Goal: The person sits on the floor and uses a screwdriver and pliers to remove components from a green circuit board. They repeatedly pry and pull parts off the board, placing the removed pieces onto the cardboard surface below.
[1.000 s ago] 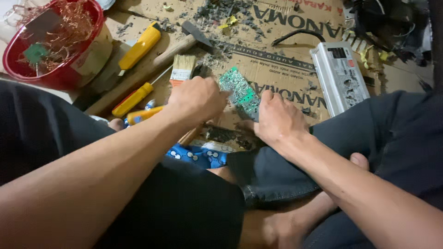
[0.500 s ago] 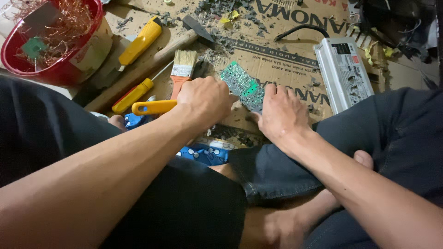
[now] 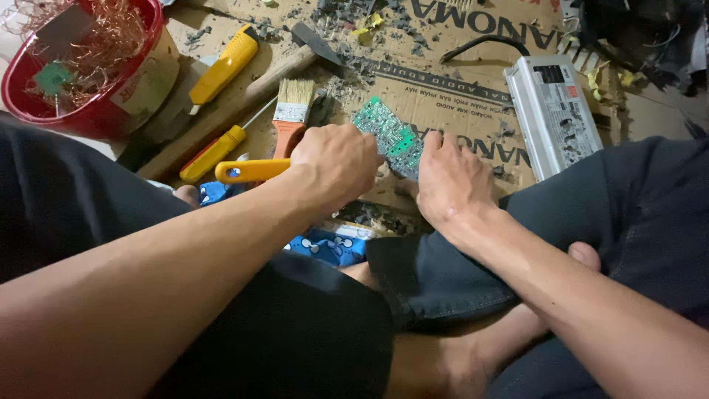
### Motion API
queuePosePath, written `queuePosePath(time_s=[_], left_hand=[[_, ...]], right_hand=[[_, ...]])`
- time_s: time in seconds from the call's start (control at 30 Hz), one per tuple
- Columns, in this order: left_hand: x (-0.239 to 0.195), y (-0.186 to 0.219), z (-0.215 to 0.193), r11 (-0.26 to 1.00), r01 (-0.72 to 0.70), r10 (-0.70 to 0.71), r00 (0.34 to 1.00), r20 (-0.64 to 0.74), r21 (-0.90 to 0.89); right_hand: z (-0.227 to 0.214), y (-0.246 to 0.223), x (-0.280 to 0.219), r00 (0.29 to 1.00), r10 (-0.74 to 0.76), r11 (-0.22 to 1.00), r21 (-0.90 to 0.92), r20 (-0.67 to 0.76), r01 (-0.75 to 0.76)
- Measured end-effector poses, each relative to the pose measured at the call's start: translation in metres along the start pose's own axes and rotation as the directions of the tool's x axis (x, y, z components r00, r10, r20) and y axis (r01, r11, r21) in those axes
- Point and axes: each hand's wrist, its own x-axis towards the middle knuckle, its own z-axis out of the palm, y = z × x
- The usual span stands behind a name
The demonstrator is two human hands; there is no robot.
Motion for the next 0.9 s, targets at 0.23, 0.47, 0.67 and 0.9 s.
queuePosePath(time_s=[0.23, 0.47, 0.67, 0.9], left_hand=[[0.009, 0.003, 0.006, 0.945, 0.196, -0.173, 0.979, 0.108, -0.261], [0.008, 0.003, -0.001, 0.865, 0.268, -0.171, 0.953, 0.252, -0.425], [-0.007, -0.003, -0.007, 0.98, 0.09, -0.08, 0.995, 0.064, -0.179], [-0.019, 0.0, -0.023, 0.968, 0.024, -0.029, 0.999, -0.019, -0.249]], right_hand=[[0.012, 0.003, 0.007, 1.0, 0.006, 1.0, -0.004, -0.025, -0.006], [0.016, 0.006, 0.005, 0.997, -0.007, 1.0, -0.008, -0.083, 0.006], [0.024, 0.013, 0.01, 0.995, -0.018, 1.0, -0.025, -0.093, 0.016], [0.017, 0.024, 0.01, 0.998, 0.006, 1.0, 0.009, -0.059, -0.006]])
